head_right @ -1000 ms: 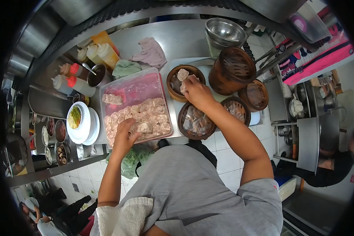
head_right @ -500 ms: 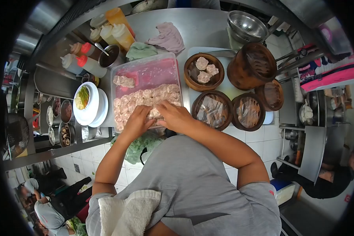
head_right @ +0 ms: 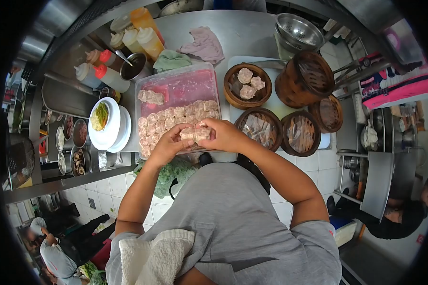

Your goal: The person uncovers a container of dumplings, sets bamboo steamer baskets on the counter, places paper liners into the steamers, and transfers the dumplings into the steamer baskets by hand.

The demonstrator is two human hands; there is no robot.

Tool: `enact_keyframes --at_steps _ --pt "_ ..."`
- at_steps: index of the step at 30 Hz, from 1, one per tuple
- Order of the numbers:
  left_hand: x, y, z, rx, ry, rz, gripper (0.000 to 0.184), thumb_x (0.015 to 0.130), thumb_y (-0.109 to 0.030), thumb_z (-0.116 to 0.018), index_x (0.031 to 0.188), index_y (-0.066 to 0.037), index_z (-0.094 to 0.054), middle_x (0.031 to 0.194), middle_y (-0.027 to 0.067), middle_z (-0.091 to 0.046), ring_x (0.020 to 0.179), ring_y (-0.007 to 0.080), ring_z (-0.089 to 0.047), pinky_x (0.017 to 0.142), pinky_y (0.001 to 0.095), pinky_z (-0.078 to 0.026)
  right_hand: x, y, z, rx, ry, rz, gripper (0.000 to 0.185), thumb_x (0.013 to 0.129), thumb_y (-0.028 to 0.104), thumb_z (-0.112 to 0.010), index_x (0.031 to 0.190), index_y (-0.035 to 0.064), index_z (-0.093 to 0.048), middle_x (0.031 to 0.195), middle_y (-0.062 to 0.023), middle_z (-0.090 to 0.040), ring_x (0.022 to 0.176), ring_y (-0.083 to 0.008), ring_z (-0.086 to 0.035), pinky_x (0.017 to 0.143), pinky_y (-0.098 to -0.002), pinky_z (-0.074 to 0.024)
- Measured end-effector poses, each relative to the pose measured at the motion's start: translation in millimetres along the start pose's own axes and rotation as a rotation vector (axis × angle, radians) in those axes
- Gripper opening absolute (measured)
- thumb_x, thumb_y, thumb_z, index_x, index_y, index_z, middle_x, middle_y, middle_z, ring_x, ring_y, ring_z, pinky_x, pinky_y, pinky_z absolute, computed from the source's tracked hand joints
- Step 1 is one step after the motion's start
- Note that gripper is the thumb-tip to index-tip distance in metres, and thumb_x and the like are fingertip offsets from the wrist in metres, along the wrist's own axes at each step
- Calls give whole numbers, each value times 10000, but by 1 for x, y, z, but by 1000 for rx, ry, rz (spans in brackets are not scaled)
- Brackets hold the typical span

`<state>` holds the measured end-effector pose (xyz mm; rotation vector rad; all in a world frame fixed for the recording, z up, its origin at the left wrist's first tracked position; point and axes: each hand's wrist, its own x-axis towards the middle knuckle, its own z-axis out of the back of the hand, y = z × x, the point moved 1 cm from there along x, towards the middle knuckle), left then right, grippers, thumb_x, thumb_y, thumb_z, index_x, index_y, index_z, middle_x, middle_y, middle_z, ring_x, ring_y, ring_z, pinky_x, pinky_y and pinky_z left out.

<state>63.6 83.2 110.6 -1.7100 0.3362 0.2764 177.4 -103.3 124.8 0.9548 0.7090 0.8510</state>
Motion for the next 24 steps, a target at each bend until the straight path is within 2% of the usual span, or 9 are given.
enact_keyframes --at_steps 1,3,4,6,9,15,19,22,24 --pt "1 0 -2 -52 -22 -8 495 869 -138 -687 1292 -18 -461 976 44 -621 815 82 -593 712 224 -505 -2 1 1 0 0 -1 555 739 248 -763 1207 52 -538 845 -103 -619 663 -162 -600 636 -302 -492" --pt "1 -1 -7 -105 -43 -18 505 857 -103 -695 1292 -14 -456 1000 54 -624 835 88 -600 718 226 -509 -4 0 3 205 67 -148 411 812 120 -732 1166 26 -547 842 -19 -613 731 -64 -568 637 -244 -471" --pt "0 -4 -10 -135 -42 -24 502 858 -100 -693 1291 -11 -455 1010 64 -627 856 96 -607 733 232 -516 -5 -6 1 204 65 -149 411 812 120 -732 1166 26 -547 842 -19 -613 731 -64 -568 637 -244 -471" --pt "-1 -8 -12 -166 -39 -28 500 859 -98 -690 1290 -7 -454 1020 74 -629 877 104 -613 747 239 -522 -6 -16 -4 491 25 -177 456 794 201 -764 1142 -13 -561 786 -47 -613 683 -78 -563 598 -248 -473" --pt "-3 -12 -14 -130 -38 12 500 859 -92 -689 1288 5 -452 1036 88 -633 909 119 -619 773 249 -527 -10 -10 1 610 63 -157 391 818 148 -744 1121 -26 -568 796 -29 -615 702 -69 -562 591 -226 -465" --pt "-1 -7 -21 -245 -48 25 521 847 -102 -697 1303 -1 -466 996 82 -650 852 130 -627 772 255 -524 -14 -15 8 668 162 -160 315 841 132 -709 1090 -16 -584 839 -28 -626 706 -71 -564 613 -219 -473" --pt "1 0 -19 -299 18 31 499 859 -76 -670 1304 12 -463 1044 108 -636 872 157 -630 773 272 -532 -16 -20 8 710 160 -139 309 852 139 -696 1096 -14 -584 857 -30 -628 717 -77 -567 629 -222 -480" --pt "1 1 -18 -428 58 44 466 874 -60 -646 1297 23 -467 1063 123 -628 888 171 -631 801 286 -536 -17 -23 9 737 192 -106 297 861 146 -686 1093 -12 -590 885 -44 -631 750 -85 -575 652 -226 -492" --pt "1 3 -17 -522 81 43 444 883 -55 -633 1288 31 -473 1068 130 -623 894 176 -631 823 295 -537 -19 -23 10 803 211 -108 315 870 141 -672 1128 -5 -568 984 -59 -628 834 -96 -587 692 -234 -504"
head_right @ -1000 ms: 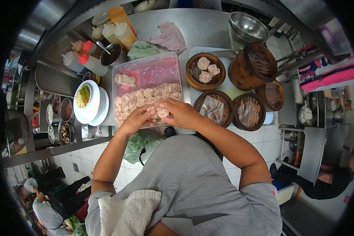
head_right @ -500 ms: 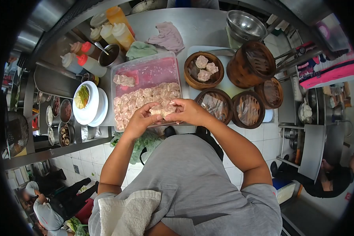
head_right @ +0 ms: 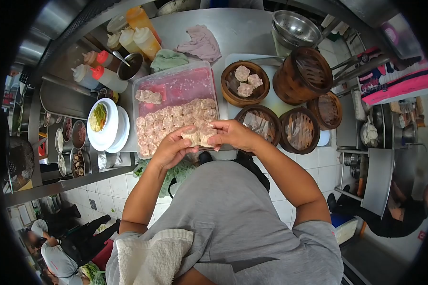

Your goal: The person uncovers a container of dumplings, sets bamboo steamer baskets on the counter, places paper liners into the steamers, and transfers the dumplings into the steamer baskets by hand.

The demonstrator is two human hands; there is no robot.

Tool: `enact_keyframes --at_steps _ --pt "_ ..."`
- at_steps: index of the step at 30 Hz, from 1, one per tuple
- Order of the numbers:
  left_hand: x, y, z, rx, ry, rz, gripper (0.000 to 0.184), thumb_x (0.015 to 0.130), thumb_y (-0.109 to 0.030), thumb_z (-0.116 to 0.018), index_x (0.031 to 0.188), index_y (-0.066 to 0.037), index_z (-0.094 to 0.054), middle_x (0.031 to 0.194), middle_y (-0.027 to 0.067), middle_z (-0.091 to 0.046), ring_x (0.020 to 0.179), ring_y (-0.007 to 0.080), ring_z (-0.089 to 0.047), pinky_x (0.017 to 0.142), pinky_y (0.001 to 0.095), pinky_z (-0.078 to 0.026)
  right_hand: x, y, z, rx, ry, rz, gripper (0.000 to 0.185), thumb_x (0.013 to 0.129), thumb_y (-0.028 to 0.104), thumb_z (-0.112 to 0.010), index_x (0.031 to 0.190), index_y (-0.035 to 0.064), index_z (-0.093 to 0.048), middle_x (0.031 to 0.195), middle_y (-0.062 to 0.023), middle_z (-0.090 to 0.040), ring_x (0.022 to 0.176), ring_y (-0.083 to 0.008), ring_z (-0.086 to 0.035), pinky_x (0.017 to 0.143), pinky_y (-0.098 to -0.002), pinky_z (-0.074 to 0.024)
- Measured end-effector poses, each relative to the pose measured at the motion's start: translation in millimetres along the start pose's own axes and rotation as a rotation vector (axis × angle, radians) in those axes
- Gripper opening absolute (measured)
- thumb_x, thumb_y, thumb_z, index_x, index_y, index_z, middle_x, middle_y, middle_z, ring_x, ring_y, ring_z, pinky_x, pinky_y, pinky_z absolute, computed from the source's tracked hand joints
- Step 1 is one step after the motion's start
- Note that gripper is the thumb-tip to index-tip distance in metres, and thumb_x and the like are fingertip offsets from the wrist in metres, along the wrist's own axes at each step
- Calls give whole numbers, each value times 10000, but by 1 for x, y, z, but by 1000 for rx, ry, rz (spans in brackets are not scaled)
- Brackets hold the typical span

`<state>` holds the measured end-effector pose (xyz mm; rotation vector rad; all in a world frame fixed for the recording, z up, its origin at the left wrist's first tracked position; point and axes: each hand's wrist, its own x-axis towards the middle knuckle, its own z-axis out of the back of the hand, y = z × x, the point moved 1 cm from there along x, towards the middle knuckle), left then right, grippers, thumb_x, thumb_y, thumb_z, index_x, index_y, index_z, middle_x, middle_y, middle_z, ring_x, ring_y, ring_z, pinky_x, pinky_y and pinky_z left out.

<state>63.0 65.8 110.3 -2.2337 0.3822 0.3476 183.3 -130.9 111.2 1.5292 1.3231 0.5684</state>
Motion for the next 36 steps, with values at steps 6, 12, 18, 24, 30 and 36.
enact_keyframes --at_steps 6,12,18,24,30,36 --pt "7 6 -3 -277 -54 -110 449 897 -28 -595 1317 -22 -435 1105 141 -600 972 227 -634 860 321 -539 -8 11 -3 14 -254 189 427 852 57 -675 1237 39 -493 1139 -35 -588 1036 -116 -567 837 -270 -498" --pt "3 17 -2 199 -400 -175 472 855 -14 -640 1289 -19 -453 1005 96 -625 946 155 -619 787 264 -502 -26 81 59 -692 -826 299 440 780 179 -753 1145 17 -569 1043 -108 -664 966 -126 -627 822 -282 -495" --pt "1 22 -4 483 -424 -205 468 822 -53 -689 1253 -11 -515 993 44 -602 897 114 -582 796 249 -471 7 88 79 -947 -857 254 490 717 266 -741 1112 29 -575 1032 -174 -632 967 -329 -619 823 -374 -492" --pt "-10 22 -9 676 -439 -375 449 808 0 -637 1240 -19 -521 1209 41 -453 1102 127 -485 838 261 -465 36 71 75 -1468 -839 328 396 727 194 -670 1065 27 -549 1058 -170 -540 980 -355 -571 842 -442 -473" --pt "-24 24 -6 690 -497 -444 444 800 45 -593 1233 -31 -525 1242 45 -403 1121 130 -455 836 242 -462 43 56 77 -1663 -780 364 293 739 175 -669 978 43 -562 1037 -132 -544 958 -316 -595 756 -446 -492" --pt "-23 19 -13 666 -481 -490 468 788 48 -613 1240 -48 -537 1211 60 -406 1104 144 -460 842 253 -460 19 67 54 -1668 -900 464 415 741 219 -731 1107 79 -595 1096 -124 -564 872 -315 -615 794 -418 -501"
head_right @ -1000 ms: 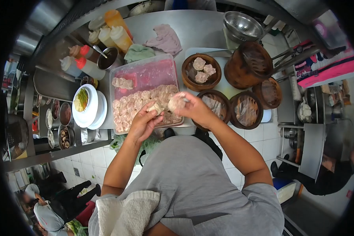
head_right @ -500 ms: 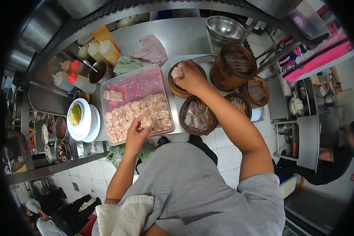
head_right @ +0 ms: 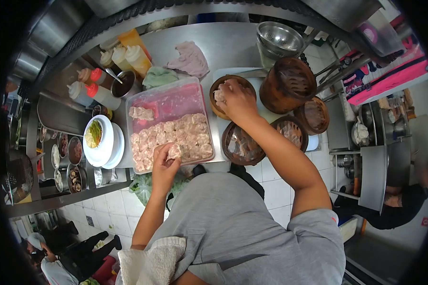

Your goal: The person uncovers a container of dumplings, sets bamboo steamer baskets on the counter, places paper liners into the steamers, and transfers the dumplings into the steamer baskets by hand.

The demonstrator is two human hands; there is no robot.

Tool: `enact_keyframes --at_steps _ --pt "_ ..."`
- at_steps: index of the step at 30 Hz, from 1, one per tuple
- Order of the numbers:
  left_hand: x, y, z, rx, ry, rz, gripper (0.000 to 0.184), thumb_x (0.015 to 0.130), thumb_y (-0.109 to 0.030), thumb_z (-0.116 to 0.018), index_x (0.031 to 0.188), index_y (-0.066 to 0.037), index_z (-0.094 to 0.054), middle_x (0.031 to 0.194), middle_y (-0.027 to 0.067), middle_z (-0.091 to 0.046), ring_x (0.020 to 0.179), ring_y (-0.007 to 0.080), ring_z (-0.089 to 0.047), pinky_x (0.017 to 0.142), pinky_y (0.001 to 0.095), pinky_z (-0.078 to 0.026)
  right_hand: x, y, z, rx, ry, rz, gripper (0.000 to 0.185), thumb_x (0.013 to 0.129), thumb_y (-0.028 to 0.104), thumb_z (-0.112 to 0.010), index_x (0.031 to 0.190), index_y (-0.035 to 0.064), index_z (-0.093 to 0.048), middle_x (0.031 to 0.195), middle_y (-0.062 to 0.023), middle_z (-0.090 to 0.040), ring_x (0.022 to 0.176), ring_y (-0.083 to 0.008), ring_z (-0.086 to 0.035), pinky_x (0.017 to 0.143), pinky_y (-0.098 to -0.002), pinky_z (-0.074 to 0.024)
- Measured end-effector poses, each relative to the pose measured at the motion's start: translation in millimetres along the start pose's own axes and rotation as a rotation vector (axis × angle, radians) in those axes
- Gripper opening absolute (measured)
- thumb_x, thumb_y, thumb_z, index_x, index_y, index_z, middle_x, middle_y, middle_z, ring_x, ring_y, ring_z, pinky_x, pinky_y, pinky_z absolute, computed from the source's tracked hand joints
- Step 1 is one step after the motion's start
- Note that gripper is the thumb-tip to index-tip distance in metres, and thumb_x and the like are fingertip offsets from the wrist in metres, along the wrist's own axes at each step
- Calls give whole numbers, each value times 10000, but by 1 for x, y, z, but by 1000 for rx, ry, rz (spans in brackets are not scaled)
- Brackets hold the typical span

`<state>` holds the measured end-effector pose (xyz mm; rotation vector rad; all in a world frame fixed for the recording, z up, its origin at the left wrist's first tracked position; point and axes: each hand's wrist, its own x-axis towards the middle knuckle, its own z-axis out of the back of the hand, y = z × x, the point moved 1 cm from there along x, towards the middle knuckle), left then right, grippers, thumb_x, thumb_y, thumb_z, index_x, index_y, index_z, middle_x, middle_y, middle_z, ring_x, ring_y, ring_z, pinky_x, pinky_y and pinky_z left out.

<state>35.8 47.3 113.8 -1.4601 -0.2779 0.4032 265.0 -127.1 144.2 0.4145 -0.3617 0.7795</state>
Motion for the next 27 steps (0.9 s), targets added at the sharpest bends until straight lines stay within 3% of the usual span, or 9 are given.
enact_keyframes --at_steps 4,6,11,14,15,19,20,22,27 --pt "8 -5 -13 168 47 -109 461 774 40 -638 1220 -45 -556 1161 87 -431 1058 180 -479 835 278 -456 -21 27 39 331 139 -62 448 775 210 -732 1178 88 -580 1069 -114 -569 837 -268 -614 750 -350 -515" --pt "13 -18 -23 200 59 -177 473 756 45 -648 1213 -40 -559 1122 100 -448 1011 208 -496 811 294 -458 -38 54 50 737 419 -128 447 811 190 -718 1212 71 -561 1035 -107 -569 808 -228 -609 692 -304 -519" --pt "18 -23 -51 435 166 -430 552 711 51 -679 1237 -46 -546 1091 132 -473 963 260 -527 788 334 -473 -76 82 40 861 288 -220 513 790 181 -742 1229 21 -530 1021 -124 -550 807 -200 -603 669 -307 -526" --pt "16 -25 -67 478 176 -437 564 716 45 -696 1249 -58 -543 1107 142 -479 987 263 -530 822 342 -481 -87 72 36 805 239 -278 531 784 190 -748 1225 9 -515 1027 -130 -546 814 -205 -603 673 -313 -527" --pt "17 -25 -70 475 187 -439 564 716 45 -696 1249 -58 -543 1107 142 -479 987 263 -530 822 342 -481 -90 71 39 845 244 -378 495 777 176 -742 1196 21 -529 1019 -118 -547 831 -206 -606 667 -311 -526" --pt "18 -40 -85 411 258 -530 578 726 38 -714 1265 -60 -529 1168 149 -480 1045 268 -527 828 340 -500 -91 46 47 706 143 -446 407 758 137 -721 1130 58 -577 1021 -81 -602 884 -183 -617 655 -278 -518" --pt "18 -45 -86 357 272 -556 574 731 35 -717 1265 -58 -528 1190 149 -478 1063 267 -525 829 336 -505 -86 36 60 606 105 -424 394 759 140 -716 1122 63 -582 1037 -80 -622 896 -191 -625 683 -295 -515" --pt "21 -44 -77 370 251 -520 525 742 22 -716 1234 -52 -551 1245 141 -471 1093 262 -526 830 333 -502 -83 12 78 472 38 -462 418 749 173 -697 1129 73 -554 1034 -133 -598 981 -329 -598 824 -404 -485" --pt "25 -23 -38 444 129 -474 365 792 4 -670 1147 -47 -602 1260 131 -487 1082 246 -550 832 322 -495 -97 -7 80 249 119 -360 459 751 181 -689 1169 83 -526 1083 -125 -590 1010 -322 -591 819 -418 -491"
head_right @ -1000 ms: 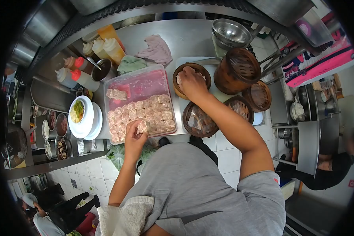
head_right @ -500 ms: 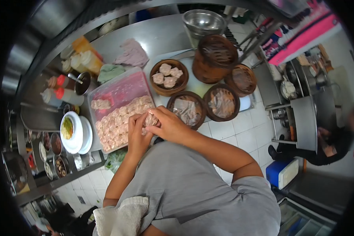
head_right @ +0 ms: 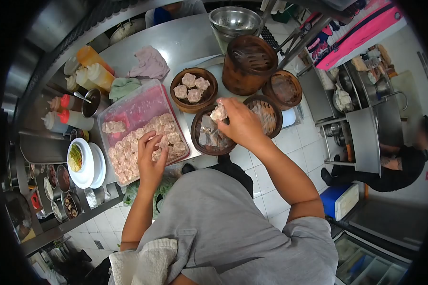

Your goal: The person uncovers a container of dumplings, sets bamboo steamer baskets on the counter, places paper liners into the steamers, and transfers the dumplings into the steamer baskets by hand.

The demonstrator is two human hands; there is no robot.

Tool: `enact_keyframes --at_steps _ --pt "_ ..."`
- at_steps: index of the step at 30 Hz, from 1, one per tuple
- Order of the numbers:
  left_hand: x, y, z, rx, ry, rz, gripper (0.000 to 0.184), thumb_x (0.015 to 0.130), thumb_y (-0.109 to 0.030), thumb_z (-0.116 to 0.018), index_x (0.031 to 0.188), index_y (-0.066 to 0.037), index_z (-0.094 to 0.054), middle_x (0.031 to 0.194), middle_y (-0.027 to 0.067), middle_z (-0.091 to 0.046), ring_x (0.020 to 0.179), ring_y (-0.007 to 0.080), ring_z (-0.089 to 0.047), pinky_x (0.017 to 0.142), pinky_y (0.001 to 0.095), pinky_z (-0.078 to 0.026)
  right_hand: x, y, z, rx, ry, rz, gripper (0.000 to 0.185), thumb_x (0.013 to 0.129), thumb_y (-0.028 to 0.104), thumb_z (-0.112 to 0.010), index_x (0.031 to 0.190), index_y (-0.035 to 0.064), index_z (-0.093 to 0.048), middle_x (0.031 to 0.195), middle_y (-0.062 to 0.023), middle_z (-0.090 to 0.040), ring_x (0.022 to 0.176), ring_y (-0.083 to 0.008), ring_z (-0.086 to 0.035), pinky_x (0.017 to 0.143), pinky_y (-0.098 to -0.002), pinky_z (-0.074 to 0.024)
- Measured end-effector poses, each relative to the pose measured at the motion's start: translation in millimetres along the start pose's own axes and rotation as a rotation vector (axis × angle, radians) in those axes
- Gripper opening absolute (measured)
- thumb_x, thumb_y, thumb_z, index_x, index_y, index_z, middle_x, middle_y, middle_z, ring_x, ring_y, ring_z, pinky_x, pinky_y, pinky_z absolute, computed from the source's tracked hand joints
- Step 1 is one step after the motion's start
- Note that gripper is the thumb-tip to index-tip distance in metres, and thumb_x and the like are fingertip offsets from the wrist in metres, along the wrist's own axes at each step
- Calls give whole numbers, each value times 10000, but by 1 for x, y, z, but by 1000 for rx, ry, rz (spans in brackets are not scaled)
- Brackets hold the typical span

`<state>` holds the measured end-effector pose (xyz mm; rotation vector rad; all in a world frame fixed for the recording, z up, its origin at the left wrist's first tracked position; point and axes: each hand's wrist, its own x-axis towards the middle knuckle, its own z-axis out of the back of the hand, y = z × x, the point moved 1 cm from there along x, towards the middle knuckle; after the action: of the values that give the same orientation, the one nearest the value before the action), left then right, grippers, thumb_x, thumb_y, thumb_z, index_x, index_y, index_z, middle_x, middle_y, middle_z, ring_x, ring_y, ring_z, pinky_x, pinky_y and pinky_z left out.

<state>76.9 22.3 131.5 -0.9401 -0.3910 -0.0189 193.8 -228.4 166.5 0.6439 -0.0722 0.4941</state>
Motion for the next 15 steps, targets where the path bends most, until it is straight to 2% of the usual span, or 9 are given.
enact_keyframes --at_steps 1,2,4,8,13,15 --pt "-4 5 2 2 -10 34 346 799 5 -660 1137 -47 -606 1256 131 -491 1078 244 -551 831 324 -496 -2 -3 -6 -54 33 56 462 753 183 -684 1172 84 -517 1098 -122 -586 1018 -315 -590 817 -423 -496" --pt "-8 2 6 -40 -5 120 331 792 -11 -679 1116 -26 -615 1243 143 -489 1089 286 -531 854 349 -488 -3 -2 -11 -55 34 59 462 753 183 -684 1172 84 -517 1098 -122 -586 1018 -315 -590 817 -423 -496" --pt "-17 9 8 -30 -32 130 327 796 -8 -673 1117 -26 -615 1245 141 -489 1079 281 -536 847 347 -491 -3 4 -23 -133 114 40 448 759 185 -676 1160 79 -509 1102 -119 -581 1023 -299 -588 820 -423 -504" --pt "-30 19 14 -37 -73 184 307 799 -3 -662 1103 -25 -621 1253 138 -483 1050 266 -551 827 337 -497 2 7 -37 -183 108 96 447 755 176 -677 1153 75 -501 1072 -116 -585 1025 -296 -584 822 -420 -508" --pt "-38 28 30 -10 -146 201 269 813 -5 -648 1081 -25 -630 1260 138 -485 1056 249 -553 795 315 -507 5 4 -44 -204 174 159 515 735 178 -709 1188 70 -488 1104 -126 -559 1029 -325 -574 826 -420 -507" --pt "-42 36 53 59 -217 205 251 826 -6 -639 1076 -27 -630 1260 132 -490 1071 236 -550 778 300 -515 3 3 -42 -173 176 170 610 722 187 -750 1251 69 -470 1144 -131 -545 1029 -325 -578 820 -420 -511"
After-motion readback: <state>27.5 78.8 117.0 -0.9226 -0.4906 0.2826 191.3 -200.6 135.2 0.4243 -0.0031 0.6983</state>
